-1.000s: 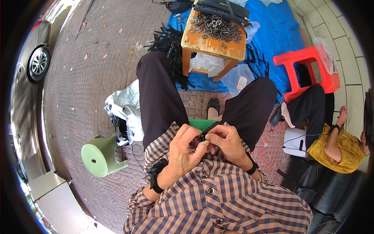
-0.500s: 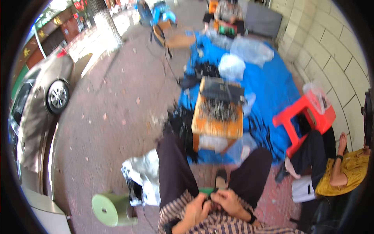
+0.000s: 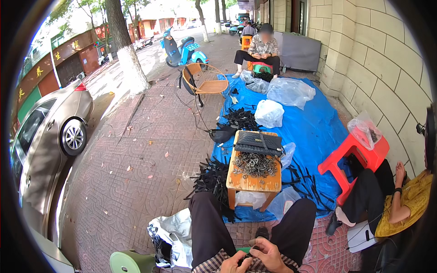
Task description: Inspecting and organizing small black shoe components and accessories from bags and on a workbench.
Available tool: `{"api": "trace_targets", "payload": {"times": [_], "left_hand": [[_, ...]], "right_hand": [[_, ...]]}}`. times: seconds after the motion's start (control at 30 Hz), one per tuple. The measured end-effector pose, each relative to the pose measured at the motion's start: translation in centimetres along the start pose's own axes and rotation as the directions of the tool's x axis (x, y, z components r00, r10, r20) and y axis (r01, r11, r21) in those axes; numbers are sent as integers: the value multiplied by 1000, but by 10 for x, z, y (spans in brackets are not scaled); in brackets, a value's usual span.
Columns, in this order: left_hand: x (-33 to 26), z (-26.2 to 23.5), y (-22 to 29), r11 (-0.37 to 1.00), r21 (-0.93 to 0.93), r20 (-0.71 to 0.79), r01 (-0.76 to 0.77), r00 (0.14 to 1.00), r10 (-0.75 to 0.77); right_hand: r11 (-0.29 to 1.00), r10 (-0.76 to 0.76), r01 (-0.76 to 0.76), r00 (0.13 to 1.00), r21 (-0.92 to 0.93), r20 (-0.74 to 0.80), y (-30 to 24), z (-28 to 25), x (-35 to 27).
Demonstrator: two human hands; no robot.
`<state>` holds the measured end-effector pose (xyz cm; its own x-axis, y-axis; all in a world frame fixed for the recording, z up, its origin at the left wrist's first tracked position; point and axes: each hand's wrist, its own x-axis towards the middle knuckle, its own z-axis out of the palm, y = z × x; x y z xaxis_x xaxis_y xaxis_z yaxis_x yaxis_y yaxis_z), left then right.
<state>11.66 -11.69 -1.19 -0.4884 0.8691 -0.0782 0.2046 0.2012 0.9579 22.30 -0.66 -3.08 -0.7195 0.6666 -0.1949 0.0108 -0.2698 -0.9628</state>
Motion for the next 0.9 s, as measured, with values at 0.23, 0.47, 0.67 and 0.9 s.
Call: {"api": "trace_targets", "payload": {"times": [0.23, 0.47, 0.67, 0.9], "left_hand": [[1, 4, -20, 972, -136, 55, 190, 981, -184], [-5, 2, -25, 873, -421, 141, 245, 969, -204], [-1, 1, -26, 880, -437, 58, 186, 982, -178], [0, -3, -22, 958, -153, -21, 242, 969, -248]], "right_hand": [[1000, -4, 4, 1000, 8, 2, -1, -1, 3], [974, 138, -140, 990, 176, 21, 4, -2, 5], [975, 146, -150, 989, 162, 38, 4, 1, 5], [986, -18, -4, 991, -165, -132, 3, -2, 6]]}}
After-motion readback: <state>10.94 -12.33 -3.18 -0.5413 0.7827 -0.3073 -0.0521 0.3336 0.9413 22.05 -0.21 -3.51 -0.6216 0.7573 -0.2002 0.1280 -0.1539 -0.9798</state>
